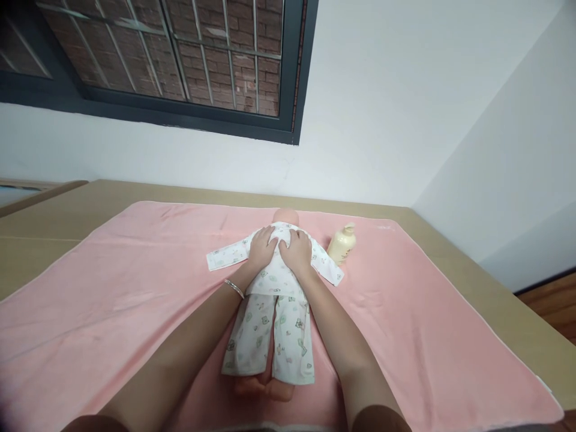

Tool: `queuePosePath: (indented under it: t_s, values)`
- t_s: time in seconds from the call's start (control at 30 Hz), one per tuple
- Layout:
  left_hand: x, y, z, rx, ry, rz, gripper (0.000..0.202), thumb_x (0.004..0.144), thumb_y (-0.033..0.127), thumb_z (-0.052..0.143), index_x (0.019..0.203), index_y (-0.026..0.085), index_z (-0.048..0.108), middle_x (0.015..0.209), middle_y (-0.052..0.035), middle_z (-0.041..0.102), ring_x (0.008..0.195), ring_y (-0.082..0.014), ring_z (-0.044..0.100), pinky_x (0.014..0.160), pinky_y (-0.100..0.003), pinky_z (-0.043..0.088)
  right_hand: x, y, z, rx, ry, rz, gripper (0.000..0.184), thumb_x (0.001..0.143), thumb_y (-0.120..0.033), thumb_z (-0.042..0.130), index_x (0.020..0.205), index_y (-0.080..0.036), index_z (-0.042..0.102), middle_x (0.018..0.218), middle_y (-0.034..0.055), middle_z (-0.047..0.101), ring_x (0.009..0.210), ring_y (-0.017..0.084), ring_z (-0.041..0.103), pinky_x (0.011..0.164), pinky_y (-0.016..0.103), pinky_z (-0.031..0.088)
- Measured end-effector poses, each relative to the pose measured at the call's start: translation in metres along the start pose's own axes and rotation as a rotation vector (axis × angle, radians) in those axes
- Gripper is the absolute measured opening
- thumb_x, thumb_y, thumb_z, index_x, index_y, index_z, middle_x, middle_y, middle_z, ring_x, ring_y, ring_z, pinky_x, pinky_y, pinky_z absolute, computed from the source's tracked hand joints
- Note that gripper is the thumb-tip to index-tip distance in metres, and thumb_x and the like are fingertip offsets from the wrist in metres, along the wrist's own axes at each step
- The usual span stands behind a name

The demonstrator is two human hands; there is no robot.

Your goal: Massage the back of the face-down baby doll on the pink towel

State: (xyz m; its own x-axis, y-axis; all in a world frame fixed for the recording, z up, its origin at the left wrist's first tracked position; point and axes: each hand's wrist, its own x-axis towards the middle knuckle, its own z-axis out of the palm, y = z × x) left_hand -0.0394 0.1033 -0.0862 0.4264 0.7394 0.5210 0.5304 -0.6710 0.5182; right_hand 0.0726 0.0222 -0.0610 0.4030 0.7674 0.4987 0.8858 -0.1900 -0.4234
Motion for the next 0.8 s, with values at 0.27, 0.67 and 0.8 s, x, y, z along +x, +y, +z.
queuePosePath:
  t_s: [0.27, 0.67, 0.8]
  values:
    - [0.002, 0.003, -0.002, 0.058, -0.062, -0.013, 0.047, 0.088, 0.019, 0.042, 0.133, 0.016, 0.054, 0.142, -0.0113, 0.055, 0.136, -0.0278, 0.044, 0.118, -0.047, 0.028, 0.008, 0.009, 0.002, -0.026, -0.068, -0.097, 0.043, 0.09, -0.035, 0.05, 0.127, -0.015, 0.06, 0.127, 0.0145, 0.063, 0.119, 0.03, 0.054, 0.106, 0.041, 0.037]
    - [-0.004, 0.017, -0.014, 0.02, 0.082, 0.001, 0.021, 0.088, 0.021, 0.05, 0.098, 0.018, 0.067, 0.103, -0.0092, 0.07, 0.105, -0.0263, 0.06, 0.098, -0.04, 0.045, -0.006, 0.001, -0.004, -0.009, 0.048, -0.07, 0.033, 0.089, -0.024, 0.045, 0.111, -0.015, 0.067, 0.108, 0.0126, 0.069, 0.106, 0.028, 0.058, 0.096, 0.038, 0.044]
    - [-0.004, 0.016, -0.012, 0.03, 0.094, -0.064, 0.026, 0.087, 0.023, 0.052, 0.108, 0.017, 0.066, 0.112, -0.0113, 0.069, 0.111, -0.0281, 0.059, 0.101, -0.041, 0.044, -0.005, 0.004, -0.001, -0.022, 0.047, -0.047, 0.036, 0.089, -0.027, 0.046, 0.117, -0.013, 0.064, 0.114, 0.0142, 0.067, 0.111, 0.029, 0.056, 0.1, 0.039, 0.042]
